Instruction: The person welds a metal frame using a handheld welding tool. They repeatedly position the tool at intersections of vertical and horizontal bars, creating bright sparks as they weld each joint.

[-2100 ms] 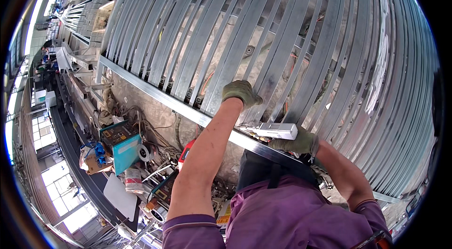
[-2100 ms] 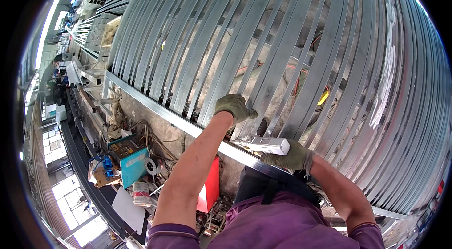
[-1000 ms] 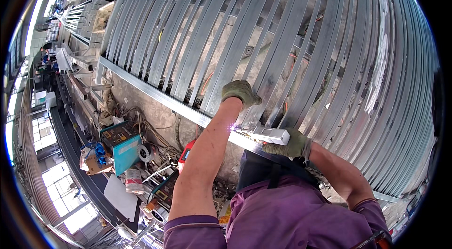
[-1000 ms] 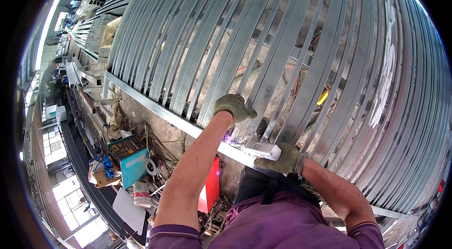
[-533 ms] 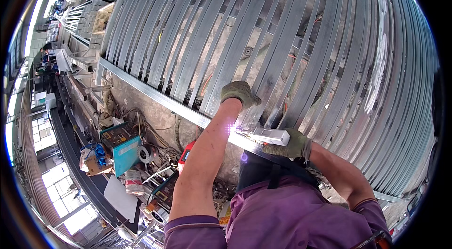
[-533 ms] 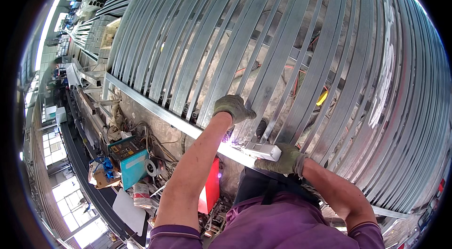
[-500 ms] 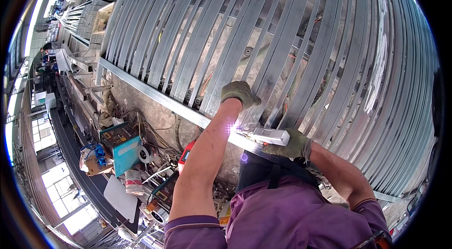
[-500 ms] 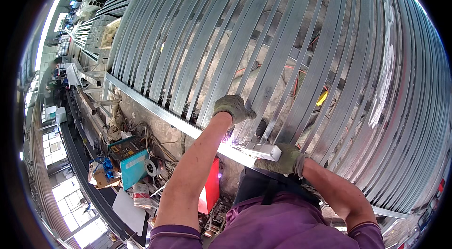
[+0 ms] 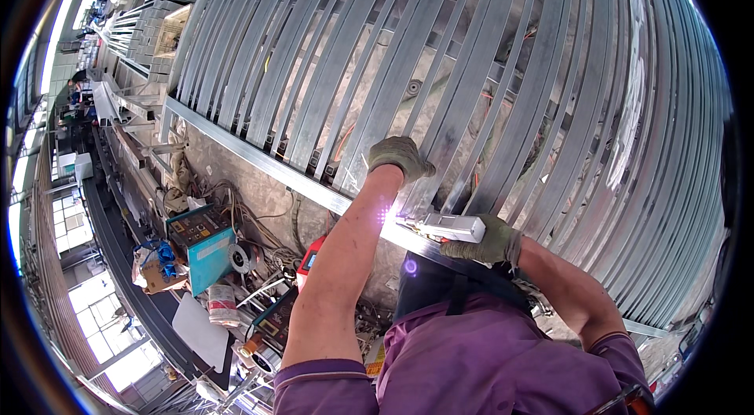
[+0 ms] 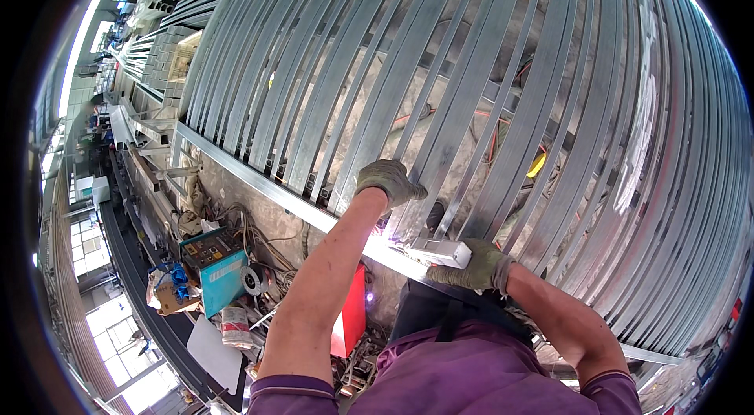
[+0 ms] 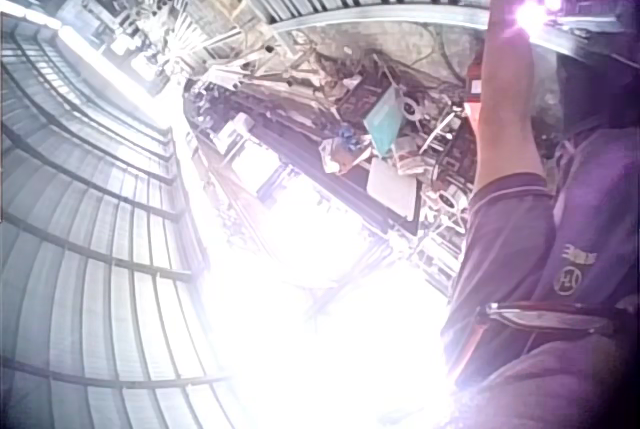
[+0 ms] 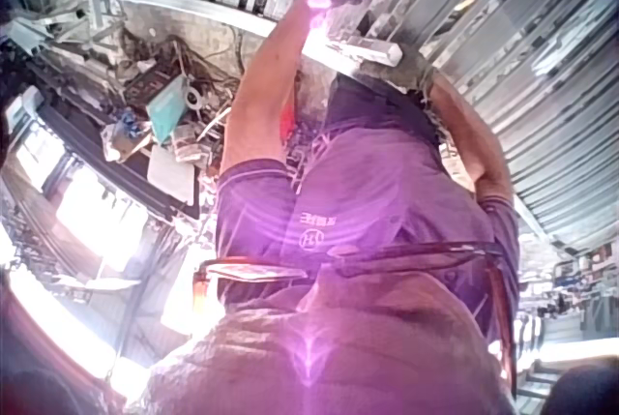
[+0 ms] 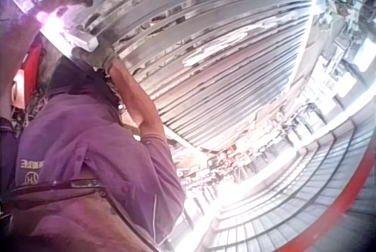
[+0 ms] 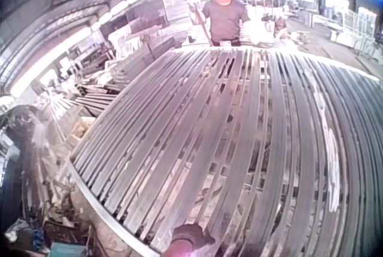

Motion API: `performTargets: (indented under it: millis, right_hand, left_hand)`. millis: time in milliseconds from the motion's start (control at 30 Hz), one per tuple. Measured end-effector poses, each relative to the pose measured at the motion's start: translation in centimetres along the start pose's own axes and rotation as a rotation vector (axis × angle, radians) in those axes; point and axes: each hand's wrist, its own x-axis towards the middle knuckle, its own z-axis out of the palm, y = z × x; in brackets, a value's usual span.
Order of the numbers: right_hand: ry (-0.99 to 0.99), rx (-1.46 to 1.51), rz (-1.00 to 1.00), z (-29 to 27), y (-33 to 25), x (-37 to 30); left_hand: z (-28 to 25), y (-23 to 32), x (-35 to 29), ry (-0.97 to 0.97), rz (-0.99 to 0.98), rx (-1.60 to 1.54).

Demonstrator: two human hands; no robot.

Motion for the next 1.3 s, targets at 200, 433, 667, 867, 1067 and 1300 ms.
performTargets:
  millis: [200, 433, 667, 867, 1067, 1300]
  right_hand:
    - [-0.020, 0.008, 0.013, -0.3, -0.4, -0.1]
    - [-0.011, 0.005, -0.033, -0.2, 0.6, 0.0]
    - [-0.031, -0.037, 0.023, -0.6, 0.4, 0.1]
    - [-0.039, 0.074, 0.005, -0.4, 1.4, 0.2]
    - [-0.042, 0.092, 0.034, -0.6, 1.1, -0.1]
    - [-0.033, 0.044, 0.036, -0.7, 1.5, -0.2]
  left_hand:
    - [-0.1, -0.1, 0.2, -0.019, 0.001, 0.005]
    - [0.3, -0.2, 0.5, 0.011, 0.004, 0.003]
    - [0.0, -0.2, 0.2, -0.004, 0.001, -0.006]
    - [0.0, -0.2, 0.4, -0.010, 0.006, 0.009]
    - [0.0, -0.2, 0.2, -0.002, 0.011, 0.013]
    - [0.3, -0.3, 0.5, 0.010, 0.012, 0.006]
